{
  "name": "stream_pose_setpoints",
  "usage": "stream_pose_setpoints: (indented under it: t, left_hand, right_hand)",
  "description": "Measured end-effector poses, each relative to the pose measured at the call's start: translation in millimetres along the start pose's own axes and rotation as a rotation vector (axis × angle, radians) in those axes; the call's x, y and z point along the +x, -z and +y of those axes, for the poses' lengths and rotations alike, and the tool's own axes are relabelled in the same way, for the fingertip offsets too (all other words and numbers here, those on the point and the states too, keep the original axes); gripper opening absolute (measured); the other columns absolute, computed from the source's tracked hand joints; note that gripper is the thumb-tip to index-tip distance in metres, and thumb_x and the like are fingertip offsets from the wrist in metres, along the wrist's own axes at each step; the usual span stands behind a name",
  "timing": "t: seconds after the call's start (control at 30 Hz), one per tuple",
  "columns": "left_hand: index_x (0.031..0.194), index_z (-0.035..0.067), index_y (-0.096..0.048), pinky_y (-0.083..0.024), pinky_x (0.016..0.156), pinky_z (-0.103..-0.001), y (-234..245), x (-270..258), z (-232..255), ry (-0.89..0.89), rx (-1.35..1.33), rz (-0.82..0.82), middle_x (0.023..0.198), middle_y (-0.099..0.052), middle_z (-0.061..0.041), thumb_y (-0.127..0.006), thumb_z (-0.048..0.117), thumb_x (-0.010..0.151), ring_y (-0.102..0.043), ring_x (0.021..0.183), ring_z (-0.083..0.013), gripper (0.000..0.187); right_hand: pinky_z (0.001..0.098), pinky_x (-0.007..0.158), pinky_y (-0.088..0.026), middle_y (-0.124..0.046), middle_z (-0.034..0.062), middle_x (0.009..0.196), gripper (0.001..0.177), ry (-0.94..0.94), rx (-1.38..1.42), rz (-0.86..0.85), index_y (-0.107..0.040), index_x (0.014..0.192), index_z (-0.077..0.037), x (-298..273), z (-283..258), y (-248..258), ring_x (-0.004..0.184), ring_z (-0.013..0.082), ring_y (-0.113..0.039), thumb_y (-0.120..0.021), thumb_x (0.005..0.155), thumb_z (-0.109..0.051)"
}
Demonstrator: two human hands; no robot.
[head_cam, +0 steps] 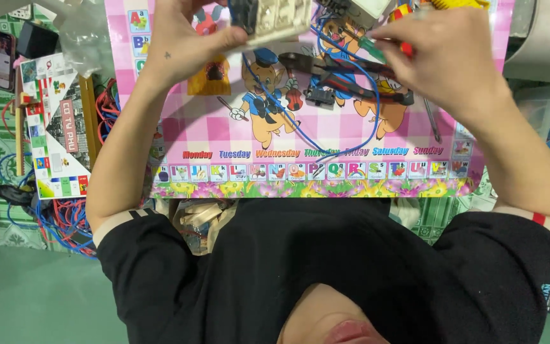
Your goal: The person uses a screwdriver to tighten screws on a white electrical switch box while holding blue wires. They then use wire strippers to remove the insulation from the ends of the blue wires and continue connecting them to the terminals of the switch box.
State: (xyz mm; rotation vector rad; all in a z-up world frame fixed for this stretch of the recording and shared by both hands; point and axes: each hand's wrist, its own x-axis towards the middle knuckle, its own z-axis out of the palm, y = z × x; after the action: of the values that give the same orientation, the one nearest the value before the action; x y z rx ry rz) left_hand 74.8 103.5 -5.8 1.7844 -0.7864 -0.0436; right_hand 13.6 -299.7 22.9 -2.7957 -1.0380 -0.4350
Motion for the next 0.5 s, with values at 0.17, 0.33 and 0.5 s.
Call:
stream_pose_setpoints:
  t: [0.17,0.33,0.5]
  left_hand:
    - [0.122,0.003,-0.072,-0.042,0.097,-0.047,-9,5,19,-0.053,0.216,-0.079,0.125,-0.067,-0.016,-0.097,0.025,0.089,-0.058,0.120,-0.0342,0.047]
    - [0.122,0.001,-0.071,-0.045,0.097,-0.049,-15,7,17,-0.171,0.184,-0.145,0.126,-0.064,-0.018,-0.095,0.031,0.091,-0.059,0.120,-0.0345,0.049]
    - [0.120,0.000,-0.071,-0.049,0.099,-0.050,-17,7,17,-0.251,0.131,-0.220,0.129,-0.057,-0.018,-0.095,0.027,0.090,-0.058,0.121,-0.0352,0.047]
  right_hand:
    - [0.0314,0.048,-0.042,-0.077,-0.0116,0.087,0.008,0.002,-0.082,-0.029,-0.086,0.103,-0.032,21,-5,-39,0.079,0.0111,-0.074,-0.088,0.106,-0.039]
    - [0.0426,0.045,-0.049,-0.077,-0.0043,0.081,0.009,-0.083,-0.033,-0.174,-0.086,0.101,-0.029,35,-10,-48,0.079,0.0223,-0.074,-0.079,0.097,-0.031]
    - [0.0317,0.067,-0.053,-0.070,-0.0025,0.072,0.004,-0.162,0.333,-0.112,-0.082,0.092,-0.010,39,-13,-37,0.073,0.0128,-0.071,-0.079,0.091,-0.012]
